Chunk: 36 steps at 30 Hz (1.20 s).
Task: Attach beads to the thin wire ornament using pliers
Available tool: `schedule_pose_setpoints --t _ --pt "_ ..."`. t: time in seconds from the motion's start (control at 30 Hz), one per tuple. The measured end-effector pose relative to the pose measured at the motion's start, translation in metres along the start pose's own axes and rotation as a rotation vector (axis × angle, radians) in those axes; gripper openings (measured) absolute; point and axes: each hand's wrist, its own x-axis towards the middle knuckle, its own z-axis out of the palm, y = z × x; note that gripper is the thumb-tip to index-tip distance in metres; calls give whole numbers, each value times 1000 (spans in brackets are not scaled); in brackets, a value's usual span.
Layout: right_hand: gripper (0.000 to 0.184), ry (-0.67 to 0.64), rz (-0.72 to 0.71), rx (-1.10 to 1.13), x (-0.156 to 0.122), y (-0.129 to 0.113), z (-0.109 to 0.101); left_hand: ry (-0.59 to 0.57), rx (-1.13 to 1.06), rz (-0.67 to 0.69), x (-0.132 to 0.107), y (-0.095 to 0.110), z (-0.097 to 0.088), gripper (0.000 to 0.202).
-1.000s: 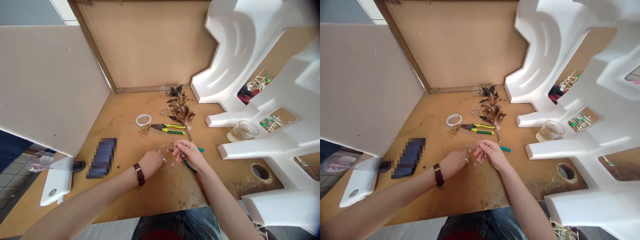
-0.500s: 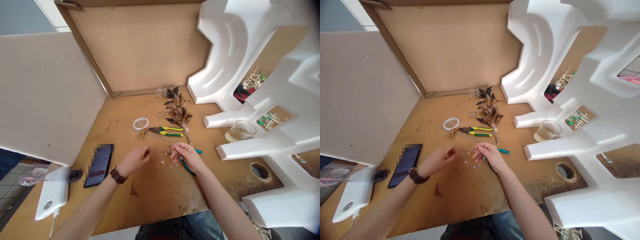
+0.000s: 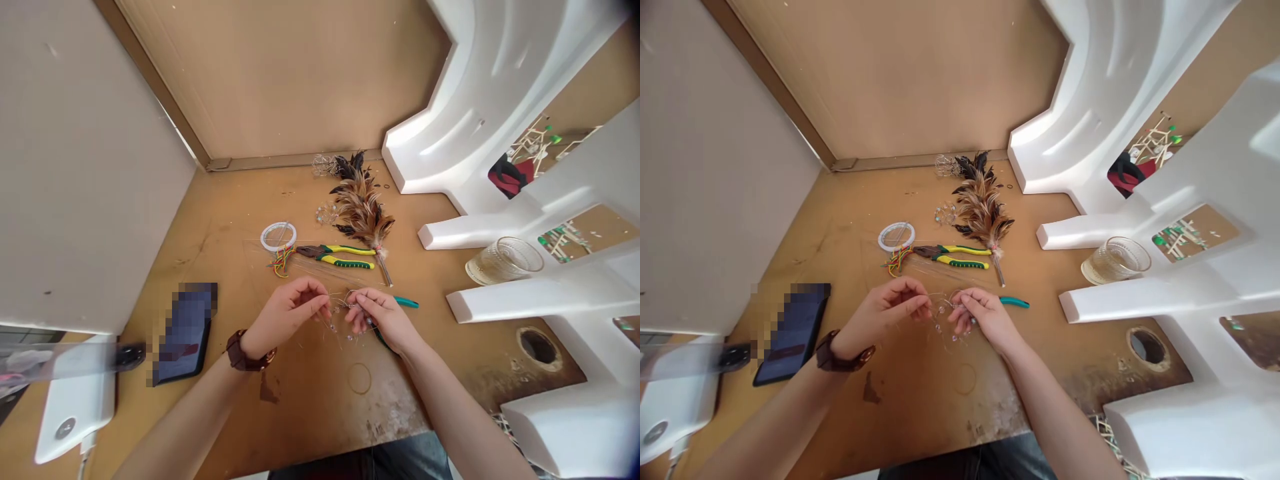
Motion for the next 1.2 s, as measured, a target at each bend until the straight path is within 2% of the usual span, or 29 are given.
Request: schedule_pose_setpoints --t 0.27,0.47,0.6,0.7,0.93,1.07,1.2 --pt "26 -25 51 55 -1 -2 2 -94 383 142 1 -1 1 15" --pt "26 -67 158 105 -3 -6 3 -276 594 311 8 5 -1 14" --pt "24 -81 229 126 -2 -7 1 -399 593 356 11 12 -1 15" --pt "24 -105 251 132 -1 -5 0 -442 532 345 10 18 0 16" --pt "23 -180 223 131 0 1 -1 -463 345 306 12 20 0 15" --pt "22 -194 179 75 -2 -4 -2 -427 363 280 13 14 -3 14" --pt "28 -192 145 6 -4 -6 -2 -434 434 259 12 13 -8 15"
